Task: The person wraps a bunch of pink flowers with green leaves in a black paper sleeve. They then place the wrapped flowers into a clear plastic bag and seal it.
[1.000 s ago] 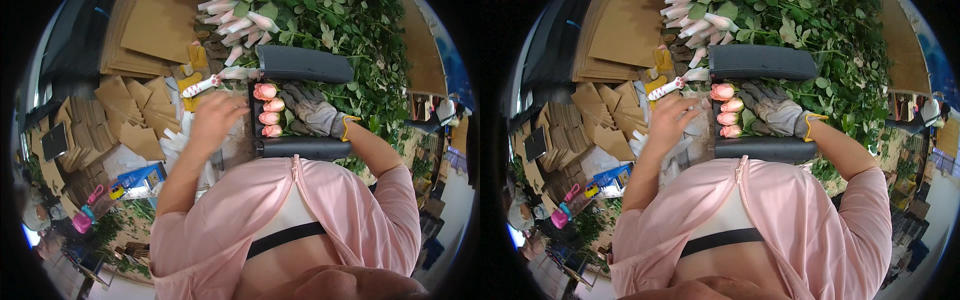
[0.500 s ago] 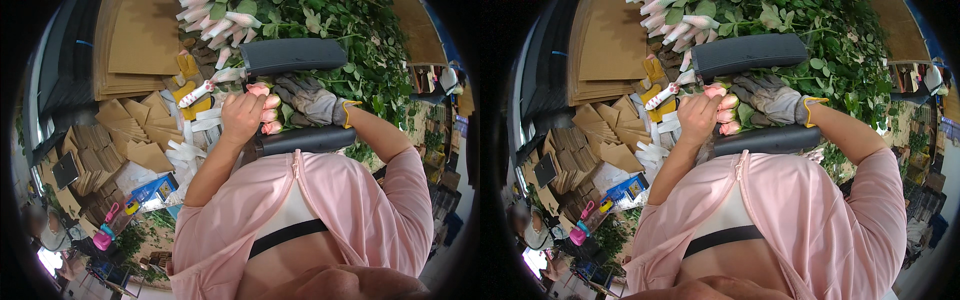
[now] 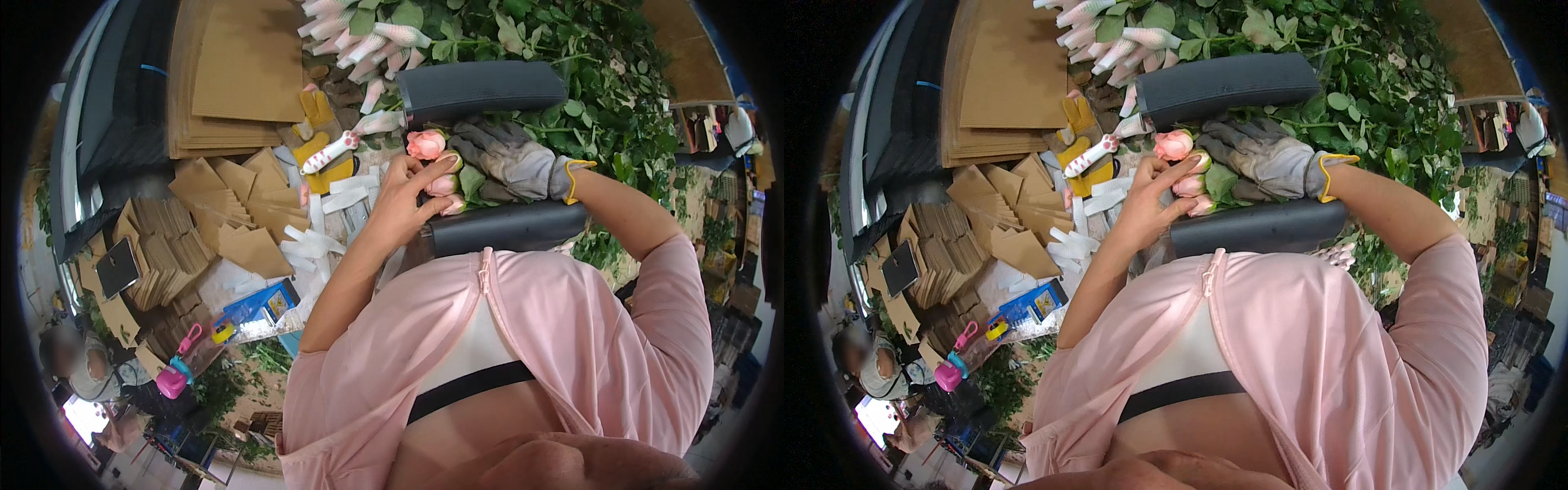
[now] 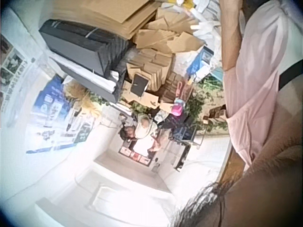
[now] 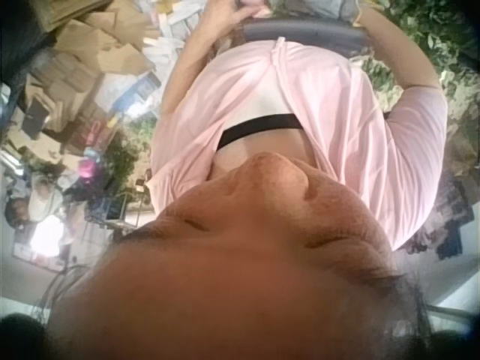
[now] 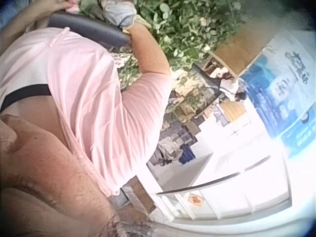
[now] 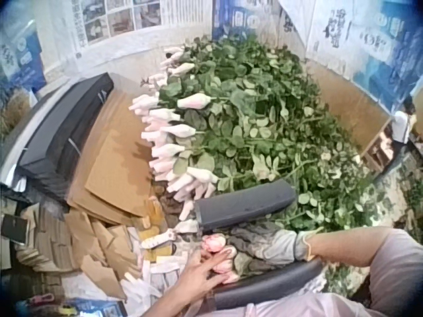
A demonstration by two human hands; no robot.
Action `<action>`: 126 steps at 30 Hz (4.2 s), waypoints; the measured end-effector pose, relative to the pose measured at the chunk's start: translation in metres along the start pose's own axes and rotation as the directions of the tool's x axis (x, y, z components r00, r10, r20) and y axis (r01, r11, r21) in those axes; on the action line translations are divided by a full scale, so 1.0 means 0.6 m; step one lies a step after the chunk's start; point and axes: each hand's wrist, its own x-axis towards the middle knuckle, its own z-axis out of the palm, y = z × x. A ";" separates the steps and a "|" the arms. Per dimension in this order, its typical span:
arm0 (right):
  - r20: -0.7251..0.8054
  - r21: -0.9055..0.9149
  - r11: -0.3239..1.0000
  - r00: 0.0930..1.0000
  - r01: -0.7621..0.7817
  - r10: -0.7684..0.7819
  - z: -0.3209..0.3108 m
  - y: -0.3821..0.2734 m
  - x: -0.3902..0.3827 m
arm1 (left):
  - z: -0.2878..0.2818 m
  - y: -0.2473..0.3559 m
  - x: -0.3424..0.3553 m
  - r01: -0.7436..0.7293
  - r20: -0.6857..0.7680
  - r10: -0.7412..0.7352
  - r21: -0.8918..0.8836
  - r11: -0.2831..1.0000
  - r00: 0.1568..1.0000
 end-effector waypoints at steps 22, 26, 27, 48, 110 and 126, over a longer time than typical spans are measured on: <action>0.042 -0.067 0.996 0.998 -0.051 0.054 -0.054 -0.039 -0.003 | 0.031 -0.018 -0.015 -0.138 0.038 0.133 0.303 0.943 0.990; -0.050 0.036 0.994 0.994 -0.100 0.102 -0.052 -0.052 -0.001 | 0.025 -0.021 0.006 -0.382 0.020 0.403 0.365 0.849 0.915; -0.041 -0.015 0.996 0.995 -0.091 0.091 -0.043 -0.049 0.000 | 0.022 -0.019 0.014 -0.383 0.022 0.404 0.365 0.848 0.915; 0.014 -0.205 0.945 0.964 -0.256 0.264 -0.053 -0.018 0.025 | 0.030 0.000 0.027 -0.317 0.164 0.273 0.555 0.769 0.948; -0.478 -0.494 0.738 0.852 -0.460 0.212 -0.408 -0.062 -0.142 | 0.040 -0.056 0.047 -0.099 -0.073 0.103 0.057 0.993 0.992; 0.341 -0.103 0.795 0.730 -0.597 0.592 -0.241 -0.017 -0.096 | 0.023 -0.051 0.055 -0.040 -0.007 0.040 -0.004 0.999 0.999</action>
